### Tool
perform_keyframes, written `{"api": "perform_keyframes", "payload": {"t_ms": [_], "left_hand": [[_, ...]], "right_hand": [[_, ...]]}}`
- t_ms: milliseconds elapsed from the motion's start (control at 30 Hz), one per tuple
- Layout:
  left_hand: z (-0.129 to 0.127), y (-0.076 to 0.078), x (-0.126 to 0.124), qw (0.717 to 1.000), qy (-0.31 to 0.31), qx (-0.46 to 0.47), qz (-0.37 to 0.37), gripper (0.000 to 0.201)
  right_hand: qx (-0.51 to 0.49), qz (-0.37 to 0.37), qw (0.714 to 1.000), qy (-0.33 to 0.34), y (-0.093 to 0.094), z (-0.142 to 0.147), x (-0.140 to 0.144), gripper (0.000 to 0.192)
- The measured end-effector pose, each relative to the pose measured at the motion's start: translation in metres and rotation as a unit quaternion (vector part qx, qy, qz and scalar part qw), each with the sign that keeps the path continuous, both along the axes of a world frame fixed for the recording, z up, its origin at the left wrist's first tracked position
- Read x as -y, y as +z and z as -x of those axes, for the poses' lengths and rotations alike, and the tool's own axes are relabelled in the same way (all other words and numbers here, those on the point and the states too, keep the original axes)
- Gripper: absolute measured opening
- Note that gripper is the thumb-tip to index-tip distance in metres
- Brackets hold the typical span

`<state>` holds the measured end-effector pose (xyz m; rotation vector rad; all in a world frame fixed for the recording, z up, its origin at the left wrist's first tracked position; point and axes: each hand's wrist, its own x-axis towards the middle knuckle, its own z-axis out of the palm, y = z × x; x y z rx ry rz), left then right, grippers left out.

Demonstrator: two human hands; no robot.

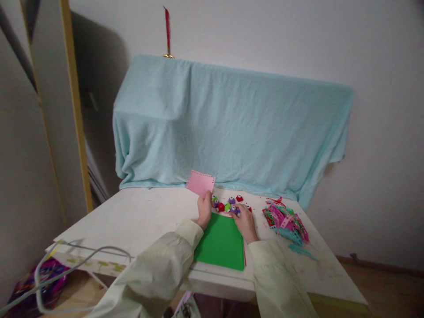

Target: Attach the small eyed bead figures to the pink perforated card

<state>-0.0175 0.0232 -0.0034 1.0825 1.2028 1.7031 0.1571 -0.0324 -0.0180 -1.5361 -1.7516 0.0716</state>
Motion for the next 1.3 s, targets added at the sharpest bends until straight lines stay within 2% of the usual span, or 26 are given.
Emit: {"api": "perform_keyframes", "payload": {"t_ms": [500,700,1033,1133,1233,1300], "left_hand": [[-0.001,-0.002,0.001,0.998,-0.012,-0.053,-0.022,0.047],[0.000,-0.003,0.001,0.999,-0.014,-0.029,-0.020,0.046],[-0.001,-0.002,0.000,1.000,-0.005,-0.007,-0.019,0.041],[-0.001,-0.002,0.000,1.000,-0.009,-0.012,-0.022,0.042],[-0.001,-0.002,0.000,1.000,-0.009,-0.018,-0.017,0.042],[-0.001,-0.002,0.000,1.000,-0.006,-0.020,-0.014,0.041]], "right_hand": [[0.004,-0.004,1.000,-0.005,0.000,0.001,0.001,0.027],[0.000,0.000,1.000,-0.002,0.002,0.001,0.001,0.027],[-0.020,-0.032,0.999,0.000,0.018,0.008,0.009,0.033],[-0.017,-0.041,0.998,0.048,0.026,0.015,0.015,0.035],[0.029,-0.009,0.991,0.132,0.030,0.024,0.023,0.040],[0.071,0.016,0.985,0.158,0.029,0.029,0.027,0.042]]}}
